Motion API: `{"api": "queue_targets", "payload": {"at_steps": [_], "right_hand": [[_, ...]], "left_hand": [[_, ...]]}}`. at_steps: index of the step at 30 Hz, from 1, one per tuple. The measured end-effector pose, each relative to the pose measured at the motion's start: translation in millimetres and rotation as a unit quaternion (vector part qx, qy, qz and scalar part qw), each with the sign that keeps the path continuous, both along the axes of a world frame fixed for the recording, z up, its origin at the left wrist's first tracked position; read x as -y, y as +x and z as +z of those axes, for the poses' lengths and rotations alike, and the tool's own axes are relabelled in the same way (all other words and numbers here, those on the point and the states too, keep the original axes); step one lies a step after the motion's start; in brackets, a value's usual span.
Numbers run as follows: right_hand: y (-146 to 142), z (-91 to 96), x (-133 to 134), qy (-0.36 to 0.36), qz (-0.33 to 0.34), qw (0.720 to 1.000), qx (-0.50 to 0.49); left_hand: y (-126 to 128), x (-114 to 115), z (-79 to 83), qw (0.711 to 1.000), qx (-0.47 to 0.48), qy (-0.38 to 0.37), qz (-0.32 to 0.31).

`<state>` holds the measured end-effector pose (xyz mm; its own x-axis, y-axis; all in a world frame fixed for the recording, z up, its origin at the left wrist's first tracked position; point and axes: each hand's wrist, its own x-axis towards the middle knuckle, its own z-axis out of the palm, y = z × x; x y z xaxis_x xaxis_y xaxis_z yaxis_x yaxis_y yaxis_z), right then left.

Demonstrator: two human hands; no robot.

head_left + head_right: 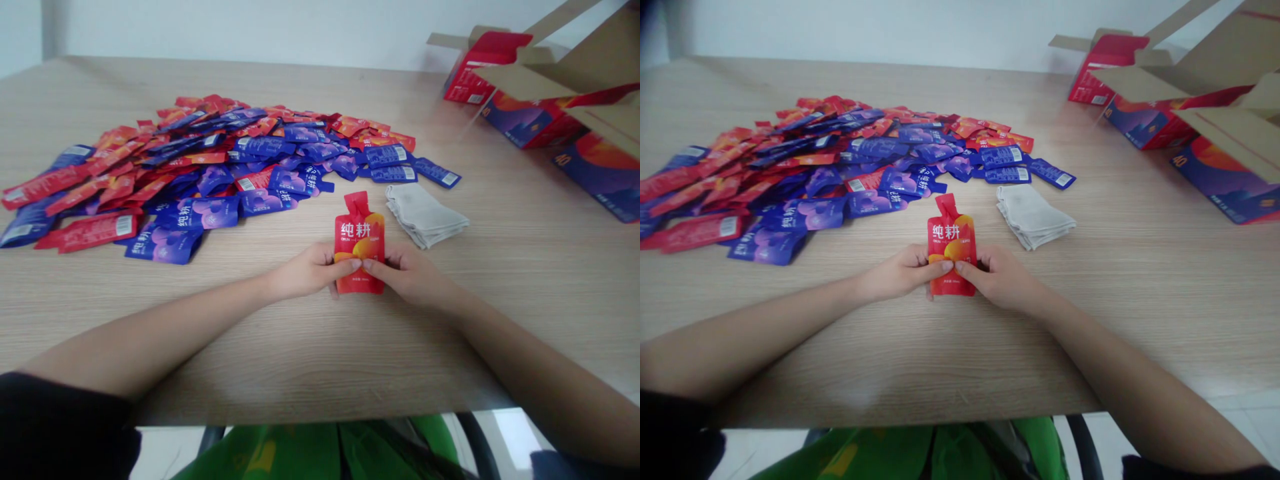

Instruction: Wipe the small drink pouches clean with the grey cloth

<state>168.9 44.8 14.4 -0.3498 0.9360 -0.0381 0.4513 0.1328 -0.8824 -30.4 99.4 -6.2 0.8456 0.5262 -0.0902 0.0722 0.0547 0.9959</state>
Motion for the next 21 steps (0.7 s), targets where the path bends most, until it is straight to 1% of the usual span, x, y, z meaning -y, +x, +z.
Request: {"api": "queue_targets", "payload": {"at_steps": [2,4,10,13,15,18,19,21], "right_hand": [[0.2,0.9,-0.7,0.015,-0.017,1.000,-0.003],[0.3,2.2,-1.4,0.013,-0.019,1.000,-0.014],[-3.3,8.8,-1.8,-0.058,0.051,0.995,-0.059],[-4.6,10.8,-2.0,-0.058,0.076,0.993,-0.063],[-4.0,9.1,-2.8,-0.035,0.058,0.996,-0.058],[-1.2,3.7,-4.2,-0.004,0.009,0.999,-0.046],[-0.2,2.0,-4.5,-0.006,0.004,0.999,-0.047],[1.6,0.0,-4.8,-0.028,0.021,0.998,-0.049]], "left_hand": [[-0.1,-0.7,1.6,1.000,-0.014,-0.003,-0.014],[-0.8,-0.3,1.8,0.999,-0.030,0.001,-0.020],[-2.2,2.8,-0.7,1.000,-0.015,-0.010,0.004],[-1.6,1.3,-1.6,1.000,-0.021,-0.022,0.007],[-1.1,-0.6,-1.7,0.999,-0.024,-0.028,0.006],[-0.9,-2.3,-1.0,0.999,-0.017,-0.034,-0.020],[-1.0,-2.3,-0.7,0.999,-0.014,-0.034,-0.025],[-1.5,-1.6,-0.8,0.999,-0.009,-0.031,-0.017]]}}
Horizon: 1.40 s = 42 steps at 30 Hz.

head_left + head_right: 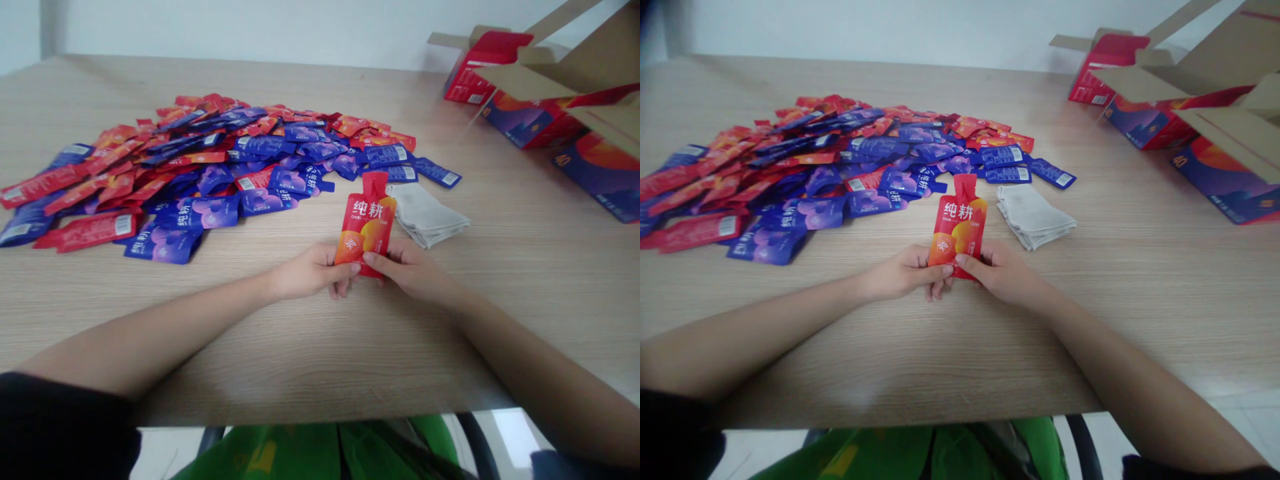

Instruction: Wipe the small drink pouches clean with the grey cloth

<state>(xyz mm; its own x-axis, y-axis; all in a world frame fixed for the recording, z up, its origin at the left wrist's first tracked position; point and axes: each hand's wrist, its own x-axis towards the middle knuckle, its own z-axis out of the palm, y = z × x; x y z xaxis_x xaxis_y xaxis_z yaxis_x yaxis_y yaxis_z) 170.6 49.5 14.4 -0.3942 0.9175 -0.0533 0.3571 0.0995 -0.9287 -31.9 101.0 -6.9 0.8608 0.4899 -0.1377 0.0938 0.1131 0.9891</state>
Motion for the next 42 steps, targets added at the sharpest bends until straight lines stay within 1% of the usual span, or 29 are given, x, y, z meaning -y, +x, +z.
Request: {"api": "queue_targets", "payload": {"at_steps": [3,6,9,12,14,15,16,17,19,21,22,26,28,30,32,34,37,39,42], "right_hand": [[0.9,0.7,0.7,-0.014,0.029,0.999,0.020],[0.2,2.9,2.4,-0.013,0.032,0.999,0.035],[0.4,5.2,4.8,-0.043,0.046,0.998,0.028],[2.3,8.3,7.3,-0.079,0.070,0.994,0.031],[3.8,9.8,8.0,-0.088,0.094,0.991,0.038],[4.5,9.9,7.7,-0.088,0.099,0.991,0.033],[5.1,9.3,6.9,-0.085,0.094,0.992,0.021],[5.6,8.2,5.7,-0.080,0.074,0.994,0.002],[6.2,4.7,2.4,-0.072,0.012,0.997,-0.037],[6.3,1.7,-0.4,-0.074,-0.033,0.996,-0.047],[5.9,1.0,-1.1,-0.076,-0.038,0.996,-0.041],[2.7,2.9,1.0,-0.050,-0.007,0.999,0.020],[0.8,4.2,3.0,-0.045,0.018,0.998,0.049],[-0.7,4.9,4.2,-0.043,0.035,0.997,0.055],[-2.1,5.1,4.1,-0.036,0.027,0.998,0.041],[-3.6,5.1,3.4,-0.028,0.002,0.999,0.029],[-5.5,5.0,2.8,-0.005,-0.025,0.999,0.041],[-5.9,4.7,3.2,0.004,-0.022,0.998,0.052],[-5.1,4.0,4.5,-0.013,0.002,0.998,0.063]], "left_hand": [[-0.6,1.4,-0.9,1.000,0.006,0.008,0.019],[-0.7,1.5,-1.0,1.000,-0.005,0.027,0.007],[-0.3,1.2,0.0,1.000,-0.007,0.022,-0.001],[0.4,1.5,1.0,0.999,0.015,0.003,0.038],[0.3,1.6,1.3,0.998,0.021,0.009,0.061],[0.0,1.5,1.4,0.998,0.023,0.018,0.059],[-0.5,1.3,1.5,0.998,0.026,0.029,0.045],[-1.1,0.9,1.6,0.999,0.027,0.041,0.024],[-2.6,0.2,1.9,0.998,0.026,0.058,-0.016],[-3.5,-0.1,2.2,0.998,0.013,0.052,-0.028],[-3.5,0.0,2.4,0.999,0.006,0.042,-0.020],[-0.6,1.0,2.7,0.999,0.024,0.006,0.032],[0.9,1.3,2.7,0.999,0.035,-0.005,0.039],[1.2,1.4,2.6,0.999,0.027,-0.006,0.031],[0.3,1.4,2.3,1.000,0.012,0.008,0.016],[-1.2,1.7,1.9,1.000,-0.002,0.030,0.002],[-2.7,2.6,0.9,0.998,-0.008,0.056,0.002],[-2.4,3.0,0.8,0.998,-0.006,0.062,0.011],[-0.8,2.7,1.6,0.997,0.001,0.073,0.016]]}}
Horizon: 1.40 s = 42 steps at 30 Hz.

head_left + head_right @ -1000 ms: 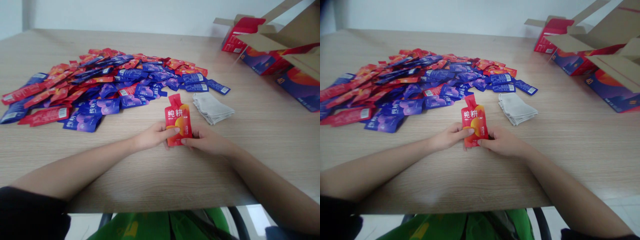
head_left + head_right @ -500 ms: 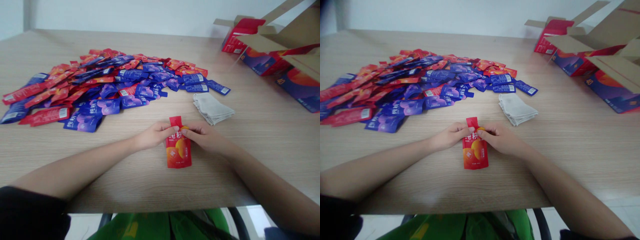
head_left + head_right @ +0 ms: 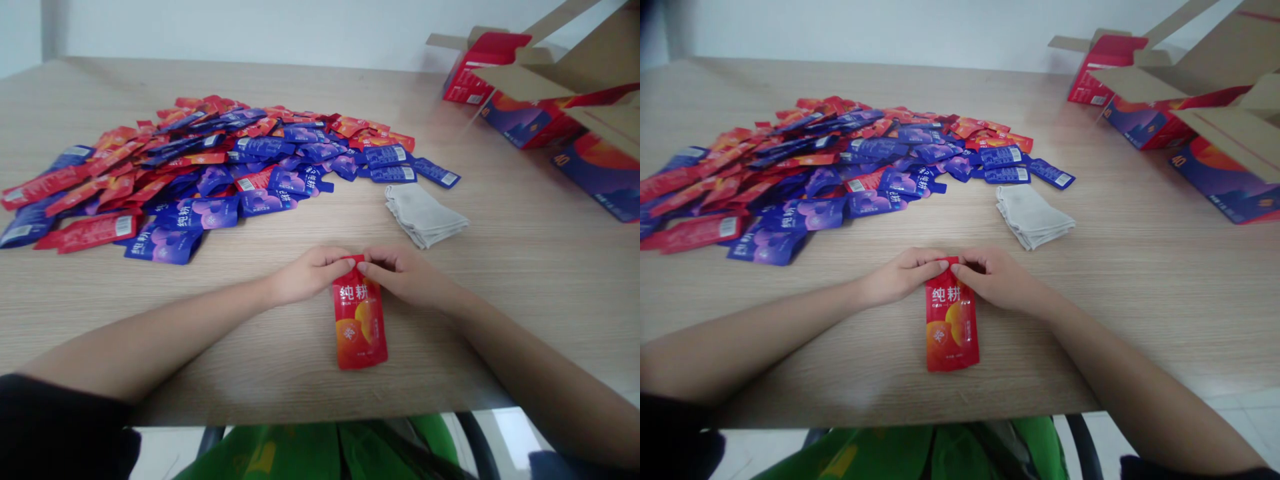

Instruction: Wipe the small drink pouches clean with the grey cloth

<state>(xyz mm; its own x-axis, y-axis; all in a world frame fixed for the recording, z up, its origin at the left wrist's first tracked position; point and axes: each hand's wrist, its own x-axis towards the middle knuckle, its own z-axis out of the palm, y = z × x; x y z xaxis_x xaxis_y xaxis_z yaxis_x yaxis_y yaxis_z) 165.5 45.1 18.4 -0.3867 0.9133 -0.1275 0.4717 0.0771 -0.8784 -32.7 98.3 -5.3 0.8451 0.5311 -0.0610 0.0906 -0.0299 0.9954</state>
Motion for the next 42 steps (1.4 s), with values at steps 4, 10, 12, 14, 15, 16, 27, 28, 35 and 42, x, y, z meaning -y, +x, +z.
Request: {"api": "queue_targets", "payload": {"at_steps": [4,10,12,14,15,16,27,28,35,42], "right_hand": [[0.6,-1.9,0.1,-0.013,-0.015,1.000,0.009],[-2.8,-3.6,-1.6,-0.017,-0.033,0.999,-0.033],[-3.7,-4.2,-1.4,-0.012,-0.034,0.999,-0.034],[-4.0,-5.0,-1.0,0.000,-0.034,0.999,-0.021],[-4.0,-5.6,-0.7,0.007,-0.034,0.999,-0.014],[-4.1,-6.1,-0.5,0.012,-0.032,0.999,-0.008],[-3.9,-7.2,2.2,0.046,-0.051,0.998,0.004],[-3.0,-7.1,1.4,0.039,-0.057,0.998,-0.009],[1.6,-4.5,-6.0,-0.026,-0.065,0.994,-0.085],[4.9,-5.9,-7.6,-0.092,-0.065,0.986,-0.119]], "left_hand": [[1.3,-1.3,0.3,1.000,-0.002,0.008,-0.014],[0.9,-0.6,-1.3,0.999,0.000,0.036,-0.015],[1.0,0.3,-0.8,0.998,-0.005,0.063,-0.018],[1.3,1.1,0.1,0.996,-0.014,0.082,-0.021],[1.4,1.4,0.4,0.996,-0.018,0.086,-0.023],[1.6,1.6,0.7,0.996,-0.021,0.089,-0.024],[2.5,2.5,0.4,0.998,-0.022,0.059,0.004],[2.5,1.9,0.6,0.999,-0.018,0.039,0.007],[3.2,-2.7,1.9,0.998,0.034,-0.045,0.012],[3.6,-2.9,-2.4,0.997,0.041,-0.063,0.032]]}}
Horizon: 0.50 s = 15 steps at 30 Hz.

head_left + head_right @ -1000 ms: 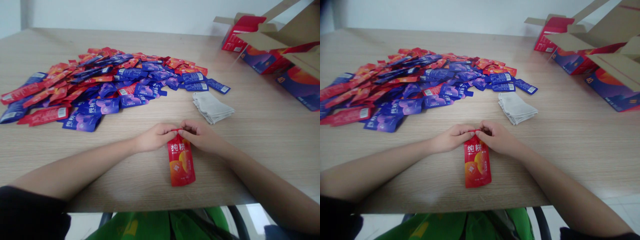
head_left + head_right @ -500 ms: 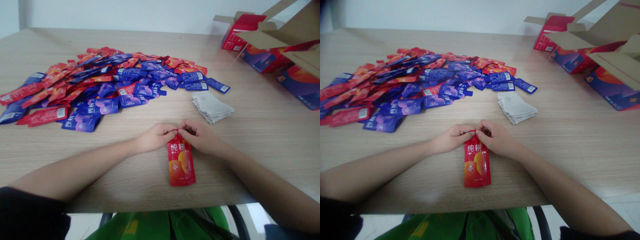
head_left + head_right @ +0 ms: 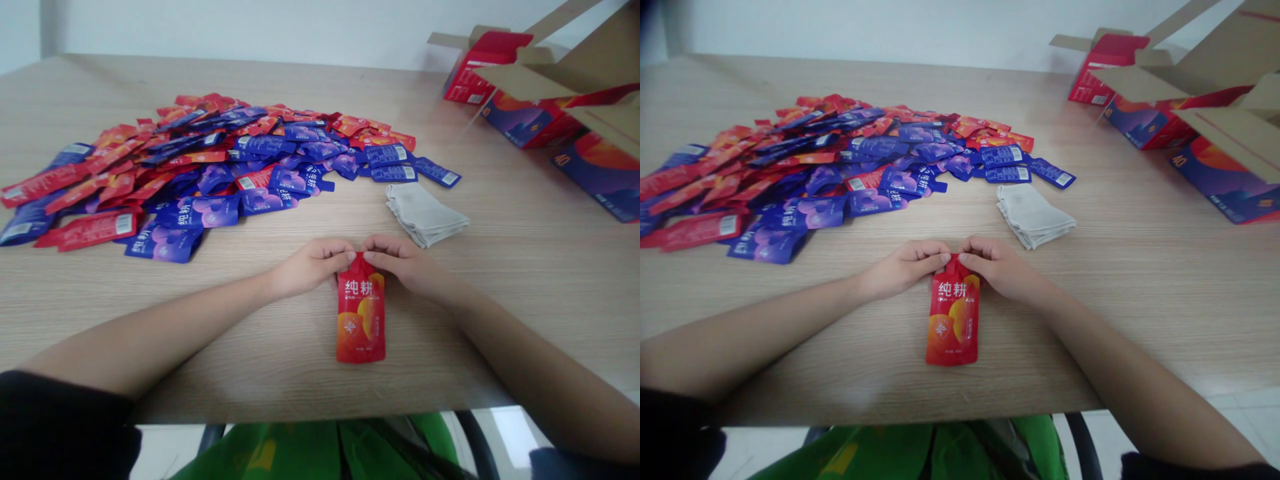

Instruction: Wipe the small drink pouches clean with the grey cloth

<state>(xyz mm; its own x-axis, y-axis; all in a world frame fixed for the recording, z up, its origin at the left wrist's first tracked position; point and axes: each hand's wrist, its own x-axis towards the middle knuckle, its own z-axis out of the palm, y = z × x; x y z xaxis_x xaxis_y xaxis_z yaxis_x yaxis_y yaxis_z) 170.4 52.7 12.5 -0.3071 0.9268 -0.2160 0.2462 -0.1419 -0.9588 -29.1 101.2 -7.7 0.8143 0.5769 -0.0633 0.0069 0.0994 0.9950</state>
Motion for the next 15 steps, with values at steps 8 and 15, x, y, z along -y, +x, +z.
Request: {"api": "queue_targets", "payload": {"at_steps": [8,15], "right_hand": [[0.1,-0.3,0.3,0.018,0.025,0.999,0.027],[-5.8,3.0,4.0,0.066,0.025,0.994,0.083]], "left_hand": [[0.4,1.2,2.5,1.000,-0.003,0.013,0.001],[2.0,3.4,4.1,0.996,-0.035,0.081,0.006]]}}
